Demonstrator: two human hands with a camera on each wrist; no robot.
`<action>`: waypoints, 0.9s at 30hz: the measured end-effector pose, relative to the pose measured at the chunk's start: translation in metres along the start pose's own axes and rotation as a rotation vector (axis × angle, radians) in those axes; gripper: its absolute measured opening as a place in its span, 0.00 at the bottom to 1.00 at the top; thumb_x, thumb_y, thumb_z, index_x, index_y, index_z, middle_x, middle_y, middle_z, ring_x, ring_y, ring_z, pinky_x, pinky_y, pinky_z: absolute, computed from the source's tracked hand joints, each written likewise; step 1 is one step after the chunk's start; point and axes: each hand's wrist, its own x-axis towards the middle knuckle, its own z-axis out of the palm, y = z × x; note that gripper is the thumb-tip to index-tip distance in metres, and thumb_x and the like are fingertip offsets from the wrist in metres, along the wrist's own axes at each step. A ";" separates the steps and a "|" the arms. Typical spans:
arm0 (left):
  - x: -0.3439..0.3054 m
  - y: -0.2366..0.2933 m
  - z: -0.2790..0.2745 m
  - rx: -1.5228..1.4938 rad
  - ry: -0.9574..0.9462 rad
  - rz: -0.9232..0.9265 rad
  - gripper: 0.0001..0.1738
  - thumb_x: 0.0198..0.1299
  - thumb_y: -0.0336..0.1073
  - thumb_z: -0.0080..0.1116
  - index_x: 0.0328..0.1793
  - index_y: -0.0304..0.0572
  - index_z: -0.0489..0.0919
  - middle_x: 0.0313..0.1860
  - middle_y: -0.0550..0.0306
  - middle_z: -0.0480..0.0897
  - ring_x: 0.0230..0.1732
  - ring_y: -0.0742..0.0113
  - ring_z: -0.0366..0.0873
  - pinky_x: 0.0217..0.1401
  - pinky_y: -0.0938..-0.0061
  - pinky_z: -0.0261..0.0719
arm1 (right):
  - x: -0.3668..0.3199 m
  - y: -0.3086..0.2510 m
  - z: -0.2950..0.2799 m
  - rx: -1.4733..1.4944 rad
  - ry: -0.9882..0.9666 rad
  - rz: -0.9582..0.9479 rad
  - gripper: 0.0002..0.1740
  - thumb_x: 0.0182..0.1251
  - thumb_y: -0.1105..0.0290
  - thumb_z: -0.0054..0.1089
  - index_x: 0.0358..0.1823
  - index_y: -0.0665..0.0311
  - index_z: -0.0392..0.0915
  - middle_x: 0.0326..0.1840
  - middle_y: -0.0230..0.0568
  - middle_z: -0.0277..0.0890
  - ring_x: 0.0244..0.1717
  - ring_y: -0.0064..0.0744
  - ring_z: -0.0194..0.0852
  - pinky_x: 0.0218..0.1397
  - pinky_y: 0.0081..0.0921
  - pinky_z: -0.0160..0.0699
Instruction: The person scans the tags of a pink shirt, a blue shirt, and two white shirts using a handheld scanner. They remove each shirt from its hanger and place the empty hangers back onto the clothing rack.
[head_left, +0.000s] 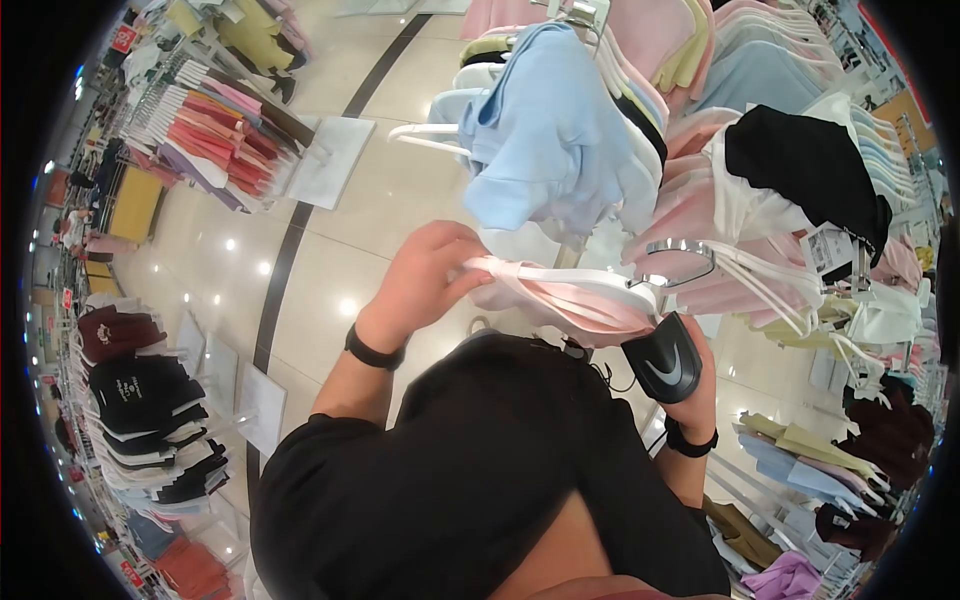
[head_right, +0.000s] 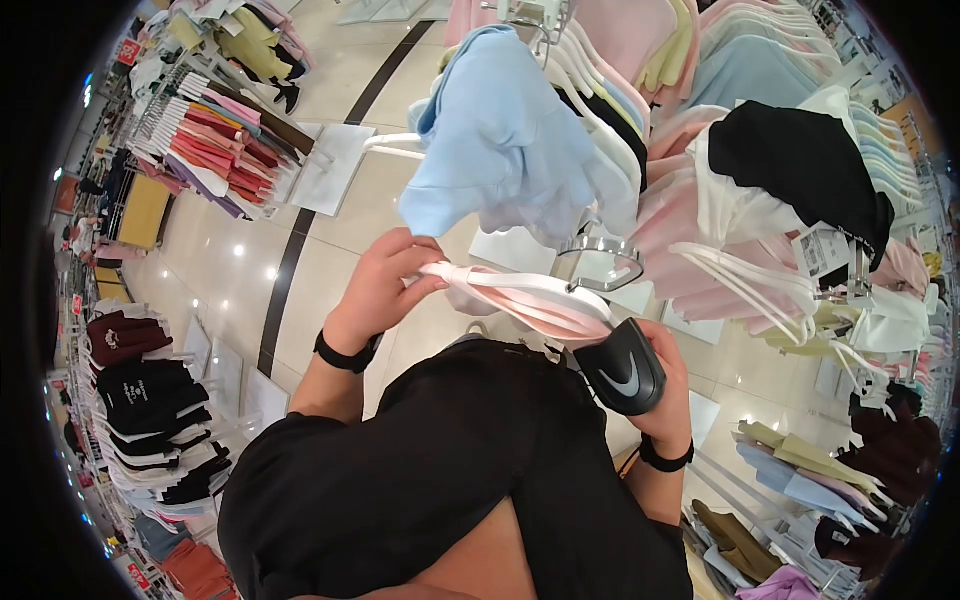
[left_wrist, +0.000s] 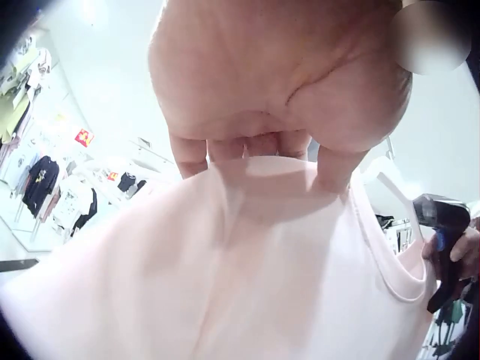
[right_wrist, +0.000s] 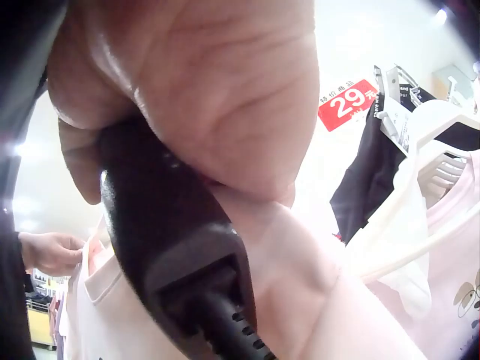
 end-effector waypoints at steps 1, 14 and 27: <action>-0.003 -0.002 0.005 -0.016 -0.020 -0.016 0.20 0.56 0.37 0.79 0.54 0.42 0.88 0.46 0.53 0.86 0.49 0.51 0.82 0.53 0.63 0.81 | 0.000 0.000 0.002 -0.033 -0.004 -0.016 0.24 0.51 0.76 0.79 0.52 0.70 0.86 0.59 0.45 0.80 0.56 0.44 0.82 0.60 0.33 0.80; 0.077 0.005 -0.023 -0.097 0.318 -0.007 0.62 0.54 0.36 0.82 0.91 0.43 0.52 0.81 0.41 0.70 0.73 0.47 0.75 0.71 0.59 0.76 | -0.010 0.001 0.007 -0.178 0.000 -0.050 0.28 0.49 0.75 0.79 0.57 0.64 0.88 0.59 0.43 0.80 0.58 0.44 0.80 0.61 0.35 0.79; 0.114 -0.047 -0.013 -0.615 0.430 -0.191 0.14 0.74 0.31 0.63 0.63 0.40 0.81 0.48 0.63 0.86 0.46 0.77 0.80 0.52 0.79 0.78 | -0.039 0.004 0.000 -0.179 0.075 0.063 0.23 0.54 0.77 0.77 0.53 0.67 0.87 0.61 0.42 0.80 0.59 0.39 0.82 0.63 0.30 0.79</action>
